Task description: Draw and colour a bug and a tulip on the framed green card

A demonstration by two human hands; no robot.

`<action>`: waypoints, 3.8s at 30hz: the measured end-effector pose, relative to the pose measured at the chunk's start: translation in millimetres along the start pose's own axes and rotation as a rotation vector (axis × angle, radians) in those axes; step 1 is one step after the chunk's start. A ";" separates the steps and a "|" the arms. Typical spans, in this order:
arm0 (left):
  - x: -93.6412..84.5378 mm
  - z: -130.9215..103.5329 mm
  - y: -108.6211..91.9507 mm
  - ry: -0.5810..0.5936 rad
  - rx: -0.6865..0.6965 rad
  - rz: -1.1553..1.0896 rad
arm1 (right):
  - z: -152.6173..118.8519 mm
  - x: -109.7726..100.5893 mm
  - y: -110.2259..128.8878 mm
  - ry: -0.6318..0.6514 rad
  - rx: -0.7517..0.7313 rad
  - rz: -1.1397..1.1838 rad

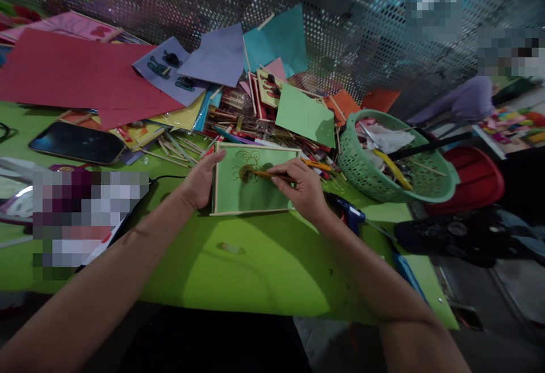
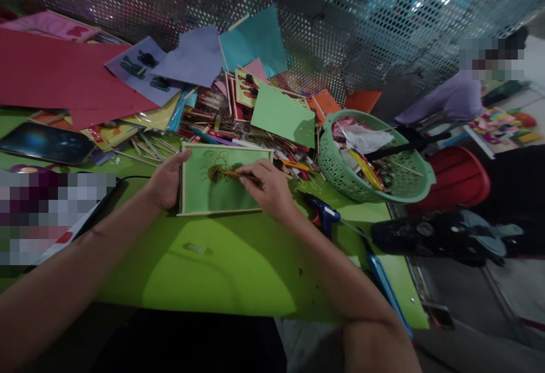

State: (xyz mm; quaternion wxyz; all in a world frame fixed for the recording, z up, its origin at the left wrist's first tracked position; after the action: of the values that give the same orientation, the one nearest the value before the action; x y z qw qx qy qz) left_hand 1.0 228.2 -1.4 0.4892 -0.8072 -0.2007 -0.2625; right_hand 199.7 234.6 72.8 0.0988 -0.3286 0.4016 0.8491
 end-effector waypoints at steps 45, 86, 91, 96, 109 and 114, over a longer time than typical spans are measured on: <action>-3.7 0.6 1.8 -0.053 -0.017 -0.015 | -0.9 -3.4 -3.0 -0.008 0.025 -0.004; -2.1 0.8 1.5 -0.015 -0.021 -0.009 | -0.7 -2.2 1.5 -0.004 0.013 0.041; -1.3 0.1 0.8 -0.005 0.004 0.002 | -1.1 -0.1 1.0 0.014 0.007 0.027; -0.9 -0.9 0.6 -0.028 -0.005 -0.006 | -1.3 2.4 -0.1 0.039 -0.009 0.004; -1.9 -0.6 1.1 -0.035 -0.009 -0.017 | -0.8 2.2 0.9 0.035 -0.013 0.000; -0.5 -0.2 0.8 -0.006 0.003 -0.009 | -0.8 2.0 0.6 0.026 -0.002 0.006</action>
State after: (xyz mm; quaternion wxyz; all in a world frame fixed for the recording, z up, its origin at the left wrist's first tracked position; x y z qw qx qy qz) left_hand 1.0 227.7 -2.2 0.4885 -0.8064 -0.2061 -0.2620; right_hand 198.3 233.3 71.4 0.0908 -0.3388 0.4028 0.8454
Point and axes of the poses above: each hand's wrist, its own z-axis towards the middle knuckle, its own x-axis out of the palm, y = z × x, the point moved 6 cm from there along z, towards the middle knuckle
